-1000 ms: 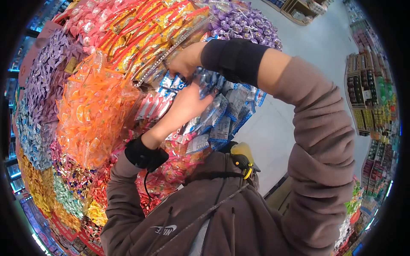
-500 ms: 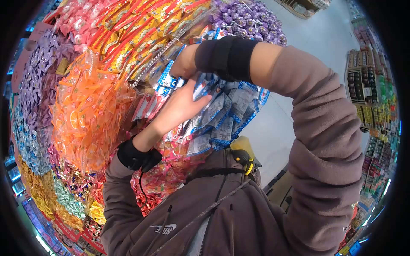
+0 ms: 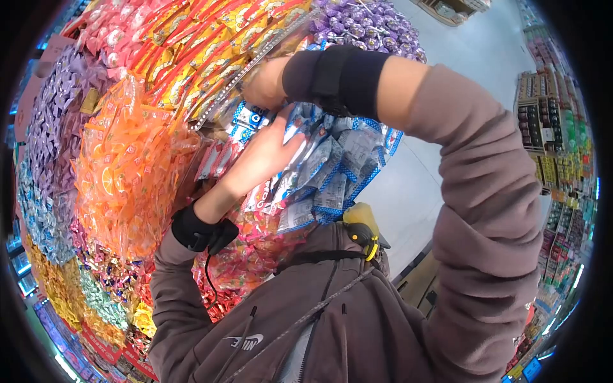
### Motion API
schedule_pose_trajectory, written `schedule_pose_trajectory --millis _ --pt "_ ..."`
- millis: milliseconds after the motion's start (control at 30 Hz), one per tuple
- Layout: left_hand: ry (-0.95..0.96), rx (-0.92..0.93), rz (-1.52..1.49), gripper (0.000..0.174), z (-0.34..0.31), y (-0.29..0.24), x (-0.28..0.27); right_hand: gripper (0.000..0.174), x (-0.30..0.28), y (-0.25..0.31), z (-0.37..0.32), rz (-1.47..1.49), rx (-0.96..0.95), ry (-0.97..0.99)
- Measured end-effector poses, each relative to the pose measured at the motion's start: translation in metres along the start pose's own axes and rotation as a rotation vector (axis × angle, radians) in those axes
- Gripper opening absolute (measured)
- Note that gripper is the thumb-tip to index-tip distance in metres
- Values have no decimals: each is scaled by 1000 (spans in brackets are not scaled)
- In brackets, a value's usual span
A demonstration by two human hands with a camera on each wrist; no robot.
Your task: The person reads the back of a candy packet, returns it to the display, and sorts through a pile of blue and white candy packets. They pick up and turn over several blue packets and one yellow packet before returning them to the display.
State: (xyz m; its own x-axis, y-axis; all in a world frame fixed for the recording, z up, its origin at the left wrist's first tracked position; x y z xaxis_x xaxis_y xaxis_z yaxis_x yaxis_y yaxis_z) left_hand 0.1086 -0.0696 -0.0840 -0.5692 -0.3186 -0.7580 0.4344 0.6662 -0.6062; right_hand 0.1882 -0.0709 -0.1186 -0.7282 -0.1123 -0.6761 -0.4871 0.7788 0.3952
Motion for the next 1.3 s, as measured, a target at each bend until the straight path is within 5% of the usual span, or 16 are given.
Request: schedule_pose_trajectory --millis 300,333,400,533,733,933,1233,1300 --pt "56 -34 31 52 -1 14 -7 17 -31 6 -31 121 -47 -142" --pt "-81 58 62 50 -2 14 -18 17 -41 14 -46 76 -63 -151" --pt "-354 245 124 47 -13 17 -29 16 -59 17 -77 94 -113 -291" --pt "-376 99 332 45 -15 9 -50 19 -84 15 -166 246 -201 -766" --pt "-346 -35 310 28 24 33 -45 20 -40 -19 -252 567 43 -1247" --pt "-176 -30 463 18 33 40 -31 18 26 -4 -248 793 37 -1301" --pt "-489 30 655 18 24 -3 -65 16 52 0 -231 707 -71 -1360" --pt "-409 -8 596 20 47 7 -59 16 54 -1 -229 689 -67 -1359"
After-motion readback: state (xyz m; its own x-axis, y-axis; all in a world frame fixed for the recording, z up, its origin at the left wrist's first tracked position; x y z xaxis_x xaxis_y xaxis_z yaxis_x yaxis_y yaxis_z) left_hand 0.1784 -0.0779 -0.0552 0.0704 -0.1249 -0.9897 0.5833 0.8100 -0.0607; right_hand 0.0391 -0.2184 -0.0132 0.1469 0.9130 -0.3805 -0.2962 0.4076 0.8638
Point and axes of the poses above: each hand's wrist, its own z-axis towards the middle knuckle, its own x-axis out of the palm, y = z × x, the point moved 9 cm from there along z, towards the middle knuckle, and after that the axes turned 15 degrees about z, right-handed, at the moved point
